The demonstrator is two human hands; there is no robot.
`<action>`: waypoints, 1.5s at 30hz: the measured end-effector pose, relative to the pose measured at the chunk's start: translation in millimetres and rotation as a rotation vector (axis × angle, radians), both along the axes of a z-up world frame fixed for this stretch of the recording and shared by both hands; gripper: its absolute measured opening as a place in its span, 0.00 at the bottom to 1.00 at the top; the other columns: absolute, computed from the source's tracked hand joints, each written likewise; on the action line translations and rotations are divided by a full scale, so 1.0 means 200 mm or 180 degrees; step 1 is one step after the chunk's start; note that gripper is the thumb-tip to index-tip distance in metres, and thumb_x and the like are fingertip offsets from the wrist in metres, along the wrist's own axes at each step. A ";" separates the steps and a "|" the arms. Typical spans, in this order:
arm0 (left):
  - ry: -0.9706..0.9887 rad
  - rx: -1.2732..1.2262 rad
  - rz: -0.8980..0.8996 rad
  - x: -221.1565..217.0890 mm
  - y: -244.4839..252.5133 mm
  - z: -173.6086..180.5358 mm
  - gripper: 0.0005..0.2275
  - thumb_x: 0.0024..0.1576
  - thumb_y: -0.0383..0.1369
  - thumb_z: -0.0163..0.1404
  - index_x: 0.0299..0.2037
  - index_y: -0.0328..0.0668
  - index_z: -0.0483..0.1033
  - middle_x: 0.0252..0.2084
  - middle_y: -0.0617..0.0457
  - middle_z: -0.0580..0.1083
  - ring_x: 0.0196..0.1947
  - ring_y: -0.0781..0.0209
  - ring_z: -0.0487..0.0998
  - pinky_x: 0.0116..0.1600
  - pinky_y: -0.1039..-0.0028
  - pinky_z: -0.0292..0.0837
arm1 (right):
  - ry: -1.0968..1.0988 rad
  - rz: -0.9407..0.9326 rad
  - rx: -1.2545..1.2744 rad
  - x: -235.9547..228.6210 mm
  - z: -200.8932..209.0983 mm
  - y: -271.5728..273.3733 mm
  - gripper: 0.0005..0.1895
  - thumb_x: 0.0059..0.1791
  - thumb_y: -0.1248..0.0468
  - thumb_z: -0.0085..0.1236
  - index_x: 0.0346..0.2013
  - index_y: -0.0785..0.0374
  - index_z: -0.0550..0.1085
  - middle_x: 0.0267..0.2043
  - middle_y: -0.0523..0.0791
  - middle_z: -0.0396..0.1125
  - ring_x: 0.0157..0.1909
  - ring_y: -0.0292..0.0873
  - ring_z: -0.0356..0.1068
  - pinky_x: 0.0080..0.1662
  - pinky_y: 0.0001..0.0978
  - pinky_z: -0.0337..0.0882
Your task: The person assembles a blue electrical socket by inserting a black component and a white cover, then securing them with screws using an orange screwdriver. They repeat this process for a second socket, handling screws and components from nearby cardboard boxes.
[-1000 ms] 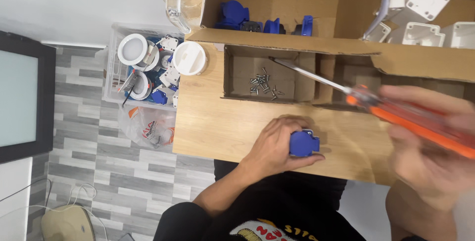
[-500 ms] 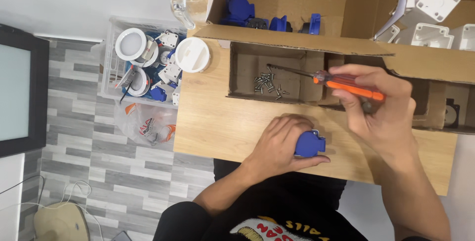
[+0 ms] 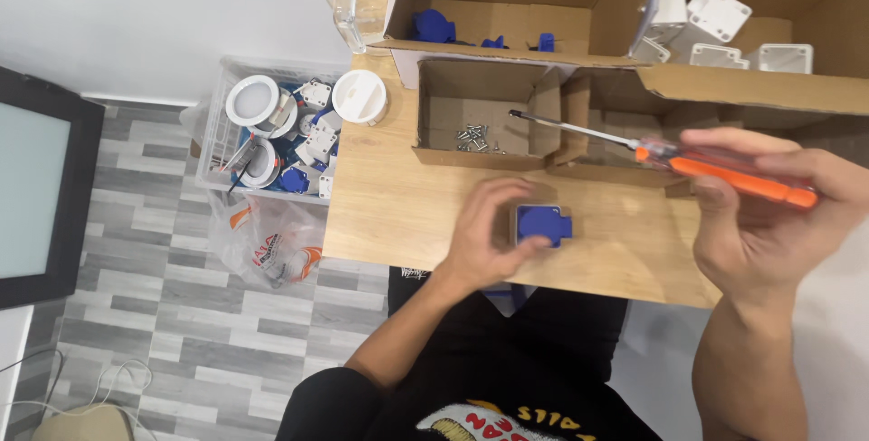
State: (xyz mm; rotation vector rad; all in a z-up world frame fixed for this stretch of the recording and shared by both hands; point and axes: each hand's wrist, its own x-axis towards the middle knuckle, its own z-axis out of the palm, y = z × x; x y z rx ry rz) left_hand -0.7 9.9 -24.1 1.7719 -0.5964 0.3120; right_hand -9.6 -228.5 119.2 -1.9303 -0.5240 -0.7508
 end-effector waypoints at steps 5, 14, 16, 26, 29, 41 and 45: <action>-0.0383 -0.0312 0.0421 0.04 0.08 0.10 0.19 0.67 0.40 0.58 0.62 0.37 0.74 0.59 0.43 0.75 0.58 0.51 0.79 0.65 0.64 0.83 | -0.0183 -0.0169 -0.0093 -0.19 -0.01 -0.14 0.16 0.66 0.77 0.47 0.59 0.73 0.49 0.53 0.80 0.61 0.50 0.79 0.75 0.54 0.65 0.81; -0.0436 -0.0286 0.0353 0.00 0.05 0.32 0.16 0.68 0.35 0.59 0.64 0.40 0.76 0.58 0.48 0.80 0.58 0.56 0.82 0.56 0.70 0.82 | -0.0223 -0.0282 0.0009 -0.43 -0.06 -0.29 0.16 0.67 0.67 0.41 0.65 0.69 0.50 0.54 0.80 0.61 0.47 0.75 0.73 0.49 0.64 0.80; -0.0388 -0.0347 0.0197 -0.02 0.03 0.34 0.15 0.69 0.34 0.59 0.64 0.42 0.76 0.56 0.51 0.83 0.56 0.59 0.85 0.55 0.72 0.81 | -0.0150 -0.0378 0.0061 -0.46 -0.06 -0.30 0.17 0.67 0.65 0.42 0.66 0.68 0.51 0.54 0.79 0.63 0.46 0.74 0.74 0.50 0.61 0.79; -0.0382 -0.0586 0.0153 -0.05 0.02 0.27 0.07 0.64 0.27 0.62 0.51 0.40 0.82 0.47 0.50 0.84 0.45 0.58 0.84 0.53 0.73 0.82 | -0.0049 0.0093 0.0168 -0.49 -0.08 -0.36 0.16 0.66 0.66 0.38 0.68 0.60 0.50 0.55 0.78 0.60 0.45 0.72 0.72 0.51 0.72 0.85; -0.0435 -0.0495 0.0176 -0.05 0.03 0.27 0.06 0.64 0.28 0.62 0.50 0.41 0.83 0.47 0.51 0.83 0.45 0.57 0.83 0.55 0.71 0.80 | 0.0066 0.0056 -0.0006 -0.50 -0.10 -0.42 0.15 0.65 0.67 0.41 0.65 0.62 0.51 0.55 0.76 0.64 0.47 0.69 0.75 0.53 0.60 0.82; -0.0876 -0.0076 -0.0119 -0.07 0.11 0.18 0.08 0.63 0.17 0.59 0.50 0.36 0.84 0.43 0.48 0.82 0.42 0.52 0.79 0.50 0.67 0.78 | 0.0769 0.0270 0.0051 -0.45 0.10 -0.36 0.17 0.58 0.75 0.50 0.58 0.68 0.56 0.54 0.70 0.68 0.54 0.65 0.79 0.56 0.52 0.87; -0.0741 -0.0257 -0.0090 -0.16 0.06 0.19 0.11 0.61 0.11 0.56 0.48 0.33 0.84 0.37 0.47 0.80 0.38 0.50 0.78 0.46 0.69 0.79 | 0.0647 0.0143 -0.0099 -0.41 0.13 -0.32 0.20 0.56 0.72 0.56 0.56 0.73 0.57 0.46 0.68 0.71 0.50 0.66 0.82 0.50 0.47 0.88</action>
